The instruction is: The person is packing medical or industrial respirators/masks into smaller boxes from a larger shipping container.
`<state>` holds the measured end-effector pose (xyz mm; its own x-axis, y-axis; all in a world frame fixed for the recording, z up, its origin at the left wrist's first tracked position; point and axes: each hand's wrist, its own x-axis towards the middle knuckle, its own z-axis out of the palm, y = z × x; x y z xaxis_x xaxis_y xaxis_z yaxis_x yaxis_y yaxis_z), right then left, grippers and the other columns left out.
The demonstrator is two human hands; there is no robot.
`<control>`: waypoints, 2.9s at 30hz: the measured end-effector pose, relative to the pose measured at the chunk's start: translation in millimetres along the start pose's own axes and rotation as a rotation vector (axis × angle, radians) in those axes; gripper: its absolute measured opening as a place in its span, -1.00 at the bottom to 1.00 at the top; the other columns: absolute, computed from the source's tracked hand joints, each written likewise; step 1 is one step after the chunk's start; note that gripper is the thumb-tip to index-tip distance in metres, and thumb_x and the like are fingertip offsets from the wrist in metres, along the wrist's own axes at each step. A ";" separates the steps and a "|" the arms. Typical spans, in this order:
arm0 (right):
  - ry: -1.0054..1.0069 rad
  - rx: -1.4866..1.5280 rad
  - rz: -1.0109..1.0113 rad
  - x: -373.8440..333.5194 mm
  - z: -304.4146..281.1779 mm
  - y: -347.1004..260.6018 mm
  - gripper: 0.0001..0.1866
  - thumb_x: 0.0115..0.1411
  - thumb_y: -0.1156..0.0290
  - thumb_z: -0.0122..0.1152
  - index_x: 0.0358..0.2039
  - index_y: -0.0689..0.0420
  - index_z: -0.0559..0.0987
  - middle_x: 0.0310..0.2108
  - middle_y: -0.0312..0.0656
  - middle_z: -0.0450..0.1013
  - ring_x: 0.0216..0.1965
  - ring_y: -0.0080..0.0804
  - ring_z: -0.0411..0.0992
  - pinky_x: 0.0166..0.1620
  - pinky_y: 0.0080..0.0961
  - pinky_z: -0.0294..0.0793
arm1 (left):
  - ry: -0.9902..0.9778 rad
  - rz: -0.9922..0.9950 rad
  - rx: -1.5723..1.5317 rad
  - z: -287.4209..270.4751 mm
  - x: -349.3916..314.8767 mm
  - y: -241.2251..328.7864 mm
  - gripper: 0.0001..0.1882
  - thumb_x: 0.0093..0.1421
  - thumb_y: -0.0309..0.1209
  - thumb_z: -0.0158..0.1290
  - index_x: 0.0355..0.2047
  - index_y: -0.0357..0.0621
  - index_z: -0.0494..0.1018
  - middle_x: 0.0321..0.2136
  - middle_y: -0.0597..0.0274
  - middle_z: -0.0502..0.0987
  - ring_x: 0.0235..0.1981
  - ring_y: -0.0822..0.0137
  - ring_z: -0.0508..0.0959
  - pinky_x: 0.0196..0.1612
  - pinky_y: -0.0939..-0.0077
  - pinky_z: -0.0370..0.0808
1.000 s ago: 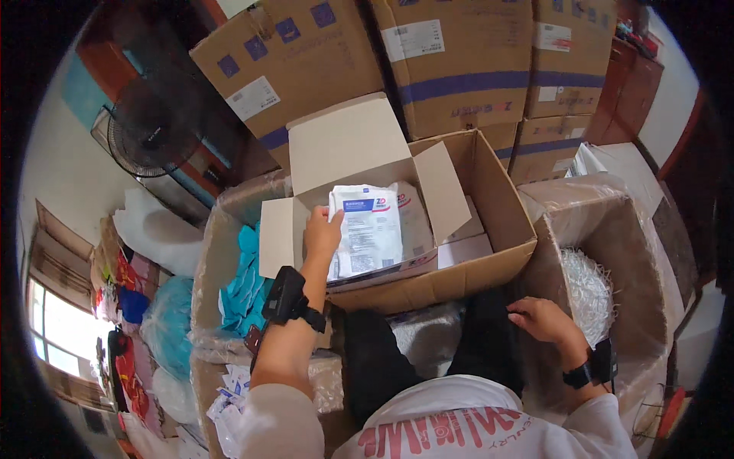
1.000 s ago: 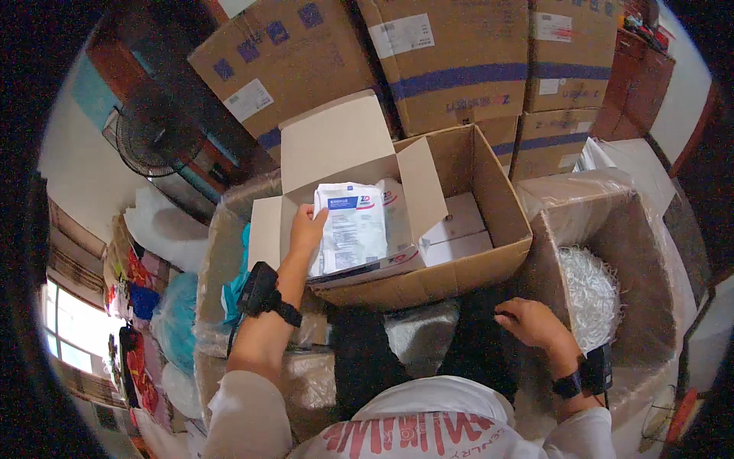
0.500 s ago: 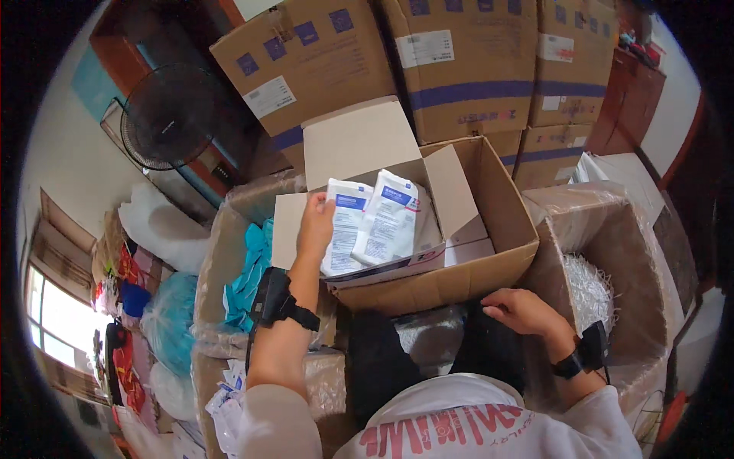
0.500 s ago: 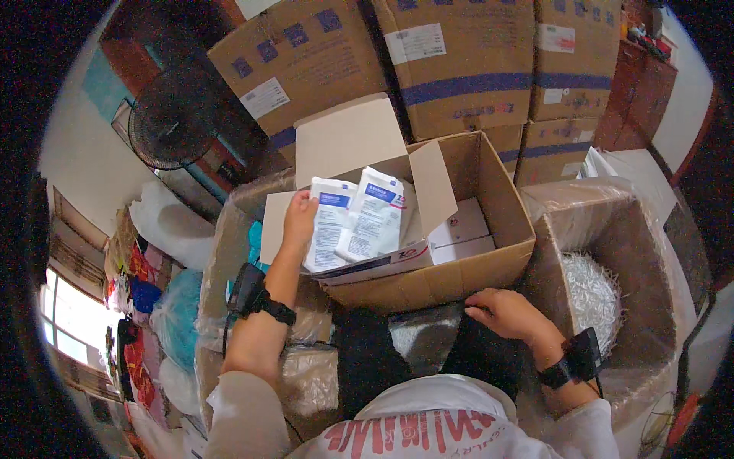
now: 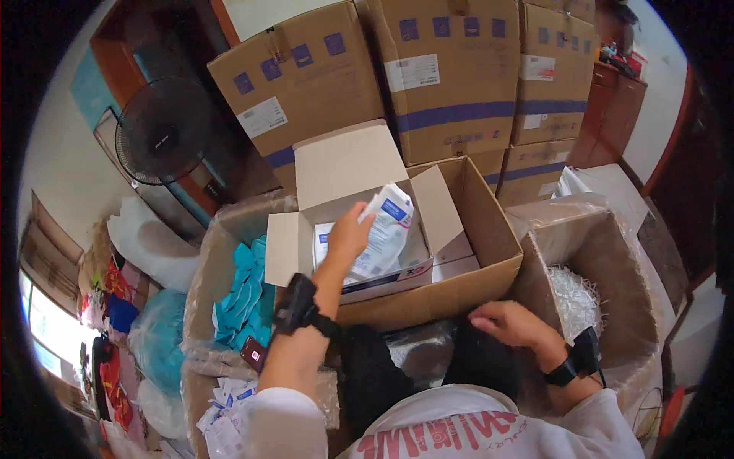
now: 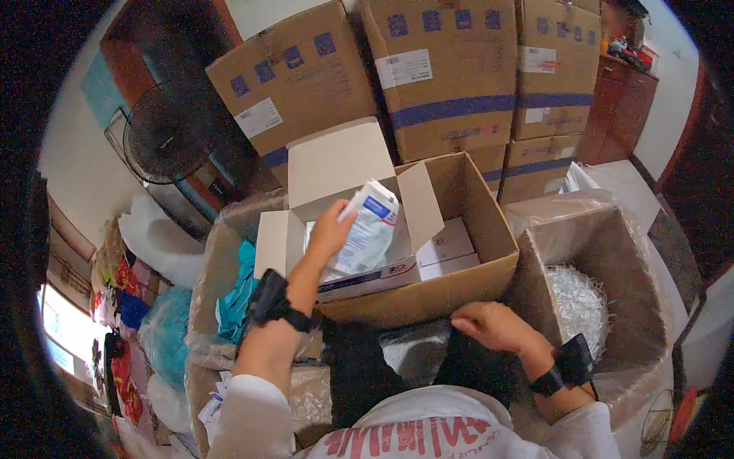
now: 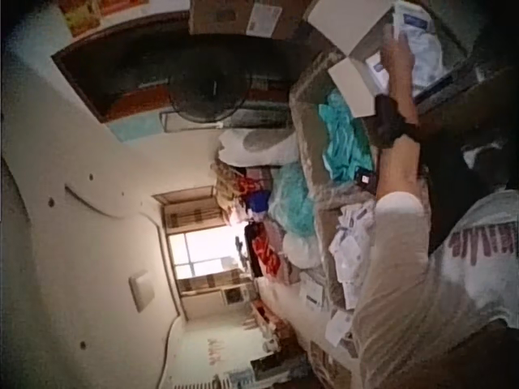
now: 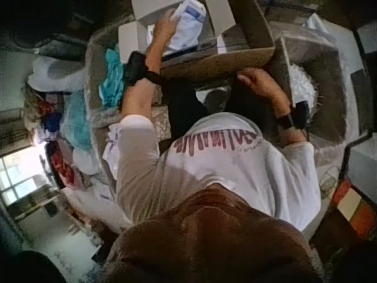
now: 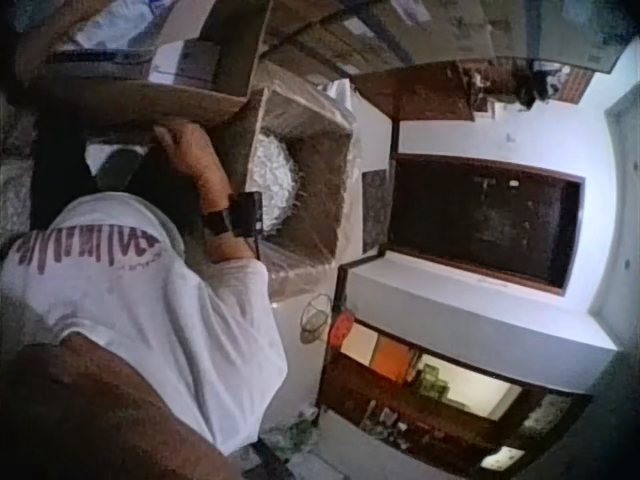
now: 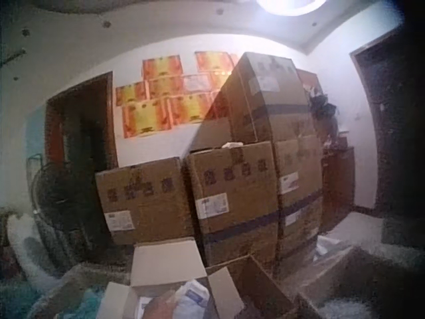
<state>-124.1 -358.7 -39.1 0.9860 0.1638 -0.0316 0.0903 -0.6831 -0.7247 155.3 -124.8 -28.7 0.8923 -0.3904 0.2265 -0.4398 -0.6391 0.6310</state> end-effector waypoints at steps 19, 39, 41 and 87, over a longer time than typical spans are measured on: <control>0.239 0.602 -0.086 42.6 37.3 -81.7 -0.74 0.22 0.33 -0.04 -0.16 0.22 0.32 -0.35 -0.14 0.37 -0.30 -0.48 0.37 -0.22 -0.52 0.36 | -0.564 0.080 -0.512 -58.5 -138.8 80.1 -0.74 0.19 -0.44 -0.12 -0.12 -0.26 0.33 -0.26 0.22 0.44 -0.19 0.45 0.40 -0.10 0.54 0.32; -0.549 0.045 -0.209 40.8 49.3 -50.5 -0.55 0.20 0.04 -0.12 -0.49 0.21 0.44 -0.60 0.05 0.37 -0.52 0.08 0.33 -0.45 -0.20 0.32 | -0.594 0.501 0.211 -14.8 -199.7 59.8 -0.85 0.11 -0.27 -0.08 -0.43 -0.02 0.42 -0.50 0.23 0.46 -0.38 0.17 0.46 -0.34 0.28 0.39; -0.569 0.087 -0.215 40.5 49.5 -50.5 -0.53 0.21 0.02 -0.14 -0.50 0.22 0.43 -0.61 0.05 0.37 -0.52 0.08 0.33 -0.45 -0.19 0.32 | -0.617 0.505 0.211 -13.8 -201.1 60.1 -0.85 0.10 -0.28 -0.08 -0.44 -0.03 0.41 -0.50 0.24 0.45 -0.38 0.17 0.45 -0.34 0.29 0.38; -0.287 0.353 -0.060 43.8 64.9 -65.1 -0.71 0.07 0.28 0.14 -0.30 0.19 0.34 -0.44 -0.02 0.42 -0.39 -0.10 0.41 -0.34 -0.33 0.36 | 0.175 0.058 -0.257 13.7 -207.9 7.4 -0.75 0.23 -0.33 -0.21 -0.38 -0.26 0.37 -0.52 -0.06 0.45 -0.46 -0.04 0.47 -0.41 0.32 0.38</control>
<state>-95.9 -260.8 -38.0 0.8972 0.4201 -0.1359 0.0436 -0.3905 -0.9196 -34.8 -57.4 -81.3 0.8804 -0.2869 0.3776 -0.4700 -0.4220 0.7753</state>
